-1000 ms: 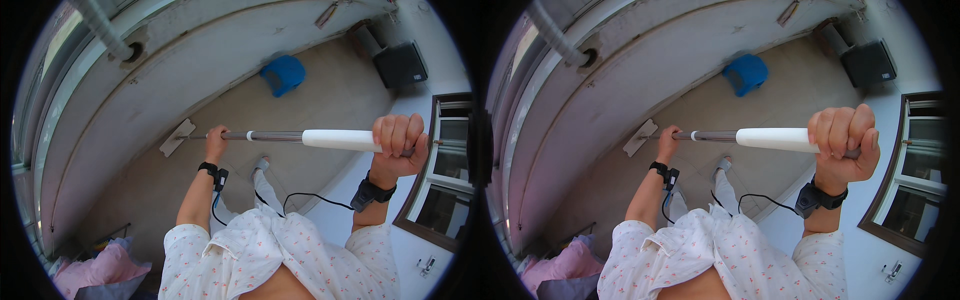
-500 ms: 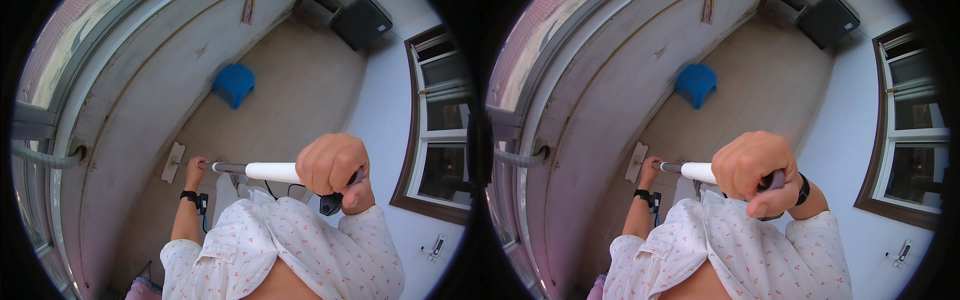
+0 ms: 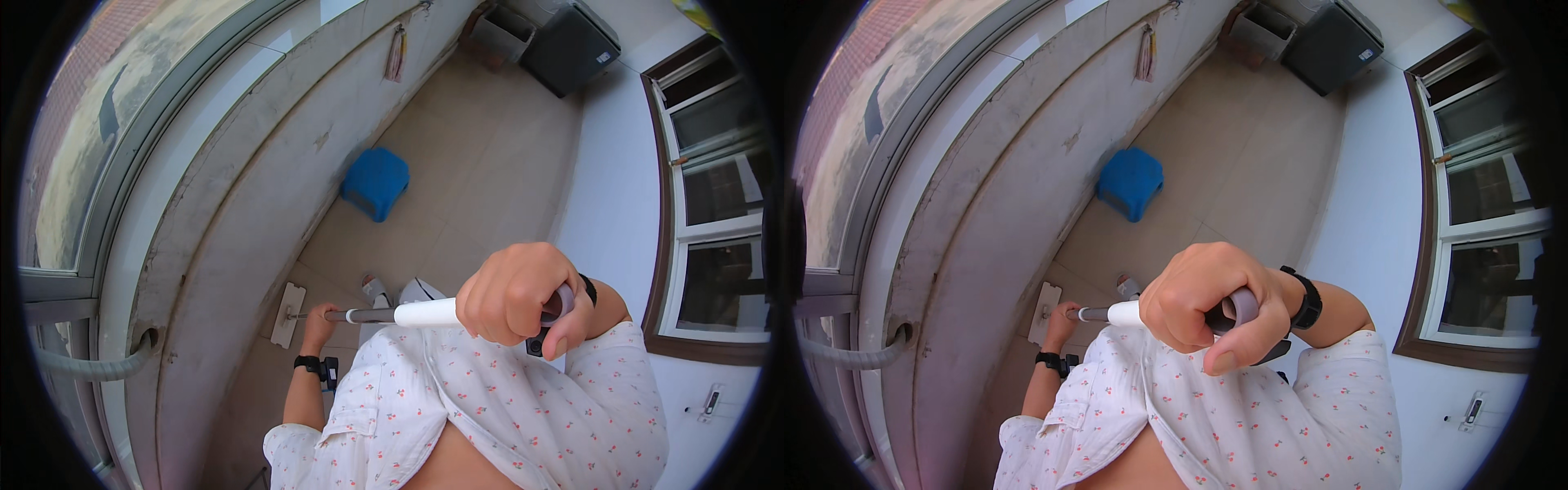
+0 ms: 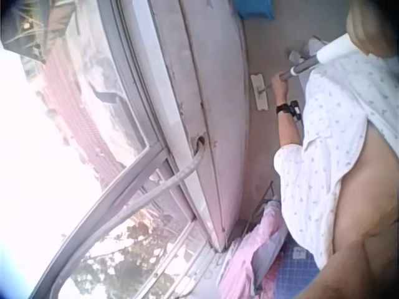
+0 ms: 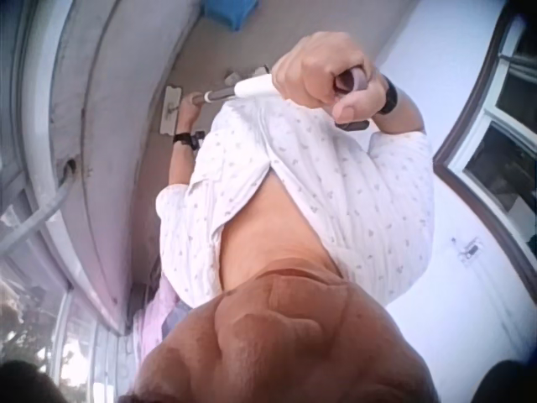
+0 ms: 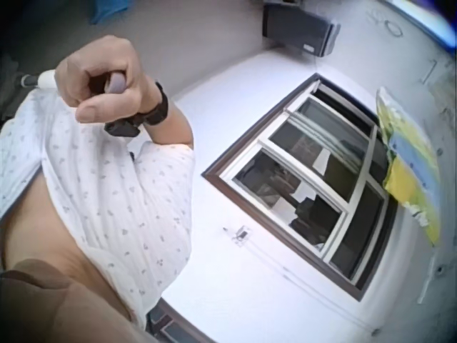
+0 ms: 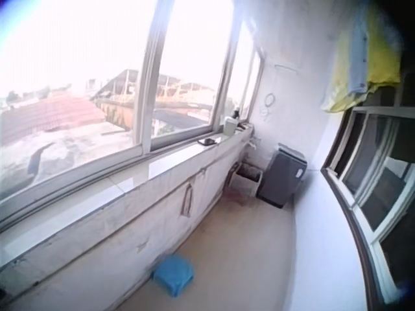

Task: Mopping the balcony floor with a flat mop.

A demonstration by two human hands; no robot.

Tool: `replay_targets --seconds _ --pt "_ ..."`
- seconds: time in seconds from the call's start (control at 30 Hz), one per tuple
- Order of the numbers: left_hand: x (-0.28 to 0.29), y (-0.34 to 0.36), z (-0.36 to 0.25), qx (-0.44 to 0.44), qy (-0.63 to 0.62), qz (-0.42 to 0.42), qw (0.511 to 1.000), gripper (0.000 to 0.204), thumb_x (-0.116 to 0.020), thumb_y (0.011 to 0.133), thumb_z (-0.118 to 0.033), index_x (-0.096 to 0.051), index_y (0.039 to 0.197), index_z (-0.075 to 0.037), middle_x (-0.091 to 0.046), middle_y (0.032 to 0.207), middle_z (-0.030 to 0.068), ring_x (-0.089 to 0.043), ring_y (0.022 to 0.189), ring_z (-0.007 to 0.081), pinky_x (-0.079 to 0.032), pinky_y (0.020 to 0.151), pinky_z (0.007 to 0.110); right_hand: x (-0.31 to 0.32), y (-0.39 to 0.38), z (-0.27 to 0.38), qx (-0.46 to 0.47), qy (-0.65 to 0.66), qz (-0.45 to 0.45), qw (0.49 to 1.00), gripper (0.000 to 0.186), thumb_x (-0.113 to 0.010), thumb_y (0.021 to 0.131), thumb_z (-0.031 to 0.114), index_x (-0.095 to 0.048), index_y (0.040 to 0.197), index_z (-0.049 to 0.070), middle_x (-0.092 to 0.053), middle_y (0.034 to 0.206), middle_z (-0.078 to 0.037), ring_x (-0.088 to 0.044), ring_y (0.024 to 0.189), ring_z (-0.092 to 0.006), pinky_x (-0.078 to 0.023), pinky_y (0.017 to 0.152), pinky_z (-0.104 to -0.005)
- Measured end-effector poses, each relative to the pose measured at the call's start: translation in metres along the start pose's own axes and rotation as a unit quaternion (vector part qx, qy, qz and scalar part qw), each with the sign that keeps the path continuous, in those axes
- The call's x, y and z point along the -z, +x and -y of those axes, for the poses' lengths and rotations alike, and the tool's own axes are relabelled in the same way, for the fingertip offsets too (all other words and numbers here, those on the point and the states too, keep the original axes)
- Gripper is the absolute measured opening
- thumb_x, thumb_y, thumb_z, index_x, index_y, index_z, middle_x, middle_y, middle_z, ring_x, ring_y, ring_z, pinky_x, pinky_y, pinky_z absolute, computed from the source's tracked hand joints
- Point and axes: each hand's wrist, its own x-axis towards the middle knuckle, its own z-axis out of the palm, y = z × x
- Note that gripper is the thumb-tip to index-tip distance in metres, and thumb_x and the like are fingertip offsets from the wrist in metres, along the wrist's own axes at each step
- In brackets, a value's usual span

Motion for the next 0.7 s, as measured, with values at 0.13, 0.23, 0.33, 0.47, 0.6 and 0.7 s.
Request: replay_targets --seconds 0.13,0.23,0.33,0.47,0.6,0.7 --pt "0.005 0.004 0.000 0.002 -0.016 -0.014 1.000 0.011 -0.061 0.070 -0.006 -0.064 0.081 -0.003 -0.063 0.080 0.0157 -0.060 0.079 0.0335 -0.047 0.069 0.036 0.009 0.017 -0.003 -0.003 -0.003 0.010 1.000 0.031 -0.067 0.078 0.022 -0.045 0.061 0.007 -0.050 0.055 -0.005 -0.046 0.045 -0.0197 -0.039 0.053 -0.0359" --pt "0.009 0.006 -0.001 0.014 -0.032 -0.031 0.999 0.011 -0.060 0.071 -0.005 -0.064 0.082 -0.003 -0.063 0.080 0.0159 -0.060 0.078 0.0337 -0.047 0.068 0.036 0.013 0.027 -0.006 0.000 0.008 0.018 1.000 0.031 -0.066 0.078 0.021 -0.044 0.061 0.007 -0.050 0.055 -0.006 -0.046 0.044 -0.0194 -0.038 0.053 -0.0355" --pt "0.015 0.005 -0.003 0.031 -0.033 -0.035 0.998 0.012 -0.059 0.072 -0.005 -0.064 0.082 -0.003 -0.063 0.079 0.0164 -0.061 0.076 0.0338 -0.048 0.067 0.035 0.014 0.034 -0.009 -0.006 0.014 0.023 1.000 0.032 -0.066 0.078 0.021 -0.044 0.060 0.006 -0.050 0.055 -0.006 -0.046 0.044 -0.0198 -0.038 0.052 -0.0355" --pt "0.019 0.001 -0.005 0.005 -0.024 -0.051 0.998 0.011 -0.059 0.073 -0.006 -0.064 0.082 -0.003 -0.063 0.080 0.0168 -0.060 0.079 0.0337 -0.047 0.069 0.037 0.010 0.041 -0.014 0.015 0.027 0.042 0.999 0.029 -0.066 0.075 0.018 -0.044 0.060 0.006 -0.047 0.052 -0.005 -0.045 0.044 -0.0188 -0.035 0.047 -0.0319" --pt "0.016 0.001 -0.003 0.041 -0.019 -0.070 0.997 0.011 -0.058 0.075 -0.008 -0.064 0.083 -0.004 -0.063 0.083 0.0160 -0.060 0.081 0.0339 -0.047 0.070 0.037 0.006 0.044 -0.017 0.009 0.014 -0.044 0.999 0.026 -0.066 0.073 0.018 -0.045 0.060 0.008 -0.050 0.057 -0.004 -0.049 0.050 -0.0162 -0.038 0.053 -0.0315" --pt "0.012 0.012 -0.006 0.061 -0.036 -0.096 0.993 0.012 -0.058 0.075 -0.007 -0.065 0.084 -0.006 -0.063 0.083 0.0150 -0.060 0.082 0.0335 -0.047 0.070 0.038 0.008 0.032 -0.017 -0.029 -0.036 -0.148 0.988 0.025 -0.064 0.079 0.026 -0.045 0.070 0.011 -0.052 0.062 -0.002 -0.051 0.055 -0.0144 -0.042 0.066 -0.0352"
